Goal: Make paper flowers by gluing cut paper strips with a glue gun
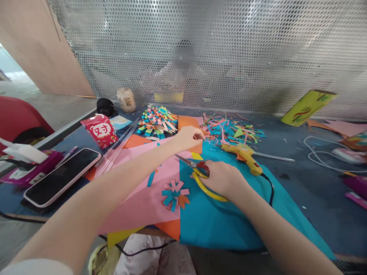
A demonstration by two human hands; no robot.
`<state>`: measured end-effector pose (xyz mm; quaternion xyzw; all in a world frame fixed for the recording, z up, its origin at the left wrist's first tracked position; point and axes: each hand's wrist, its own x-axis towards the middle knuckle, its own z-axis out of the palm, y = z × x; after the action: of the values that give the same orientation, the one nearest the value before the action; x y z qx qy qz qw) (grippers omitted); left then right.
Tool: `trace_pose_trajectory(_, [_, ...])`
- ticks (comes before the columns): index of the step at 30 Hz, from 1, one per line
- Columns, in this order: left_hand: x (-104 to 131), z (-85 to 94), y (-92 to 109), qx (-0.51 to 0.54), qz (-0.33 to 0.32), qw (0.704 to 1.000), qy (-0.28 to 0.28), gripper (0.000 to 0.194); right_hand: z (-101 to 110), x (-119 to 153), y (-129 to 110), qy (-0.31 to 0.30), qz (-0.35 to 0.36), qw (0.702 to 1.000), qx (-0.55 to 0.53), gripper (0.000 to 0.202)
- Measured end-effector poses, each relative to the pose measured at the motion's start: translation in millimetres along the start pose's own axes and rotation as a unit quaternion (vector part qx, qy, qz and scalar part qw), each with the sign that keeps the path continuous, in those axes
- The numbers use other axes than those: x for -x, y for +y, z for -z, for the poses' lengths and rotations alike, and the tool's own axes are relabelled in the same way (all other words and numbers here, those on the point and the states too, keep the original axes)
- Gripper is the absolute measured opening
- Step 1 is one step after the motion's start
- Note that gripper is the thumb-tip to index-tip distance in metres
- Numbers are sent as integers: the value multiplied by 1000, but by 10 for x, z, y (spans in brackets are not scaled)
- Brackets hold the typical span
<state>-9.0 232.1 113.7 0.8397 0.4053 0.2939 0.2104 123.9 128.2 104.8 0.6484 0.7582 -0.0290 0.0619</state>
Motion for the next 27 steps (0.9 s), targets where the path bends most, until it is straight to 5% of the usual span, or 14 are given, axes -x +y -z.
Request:
trace_pose_trajectory(6, [-704,-321,-133,-15,13,999,26,25,-3,7,4,7,12,1000,-24,48])
trace_pose_trajectory(11, [-802,-232,-207,-26,17,999,33,30,4,12,29,11,5,999,-45,49])
trace_pose_trajectory(14, [-543,30,-223,-44,11,999,30,25,4,11,37,12,-5,998,-54,47])
trace_pose_trajectory(18, [104,490,-134,-93,13,995,40,18,-14,-16,44,18,-43,996,-77,46])
trace_pose_trajectory(20, [485,639,-27,-222,54,973,38,17,-32,-43,53,26,-63,994,-91,45])
trace_pose_trajectory(23, [1003,655,154,-353,157,919,-73,40,-60,-84,71,39,-82,990,-107,42])
trace_pose_trajectory(27, [1416,446,297,-373,222,885,-169,46,-75,-93,85,47,-94,987,-123,41])
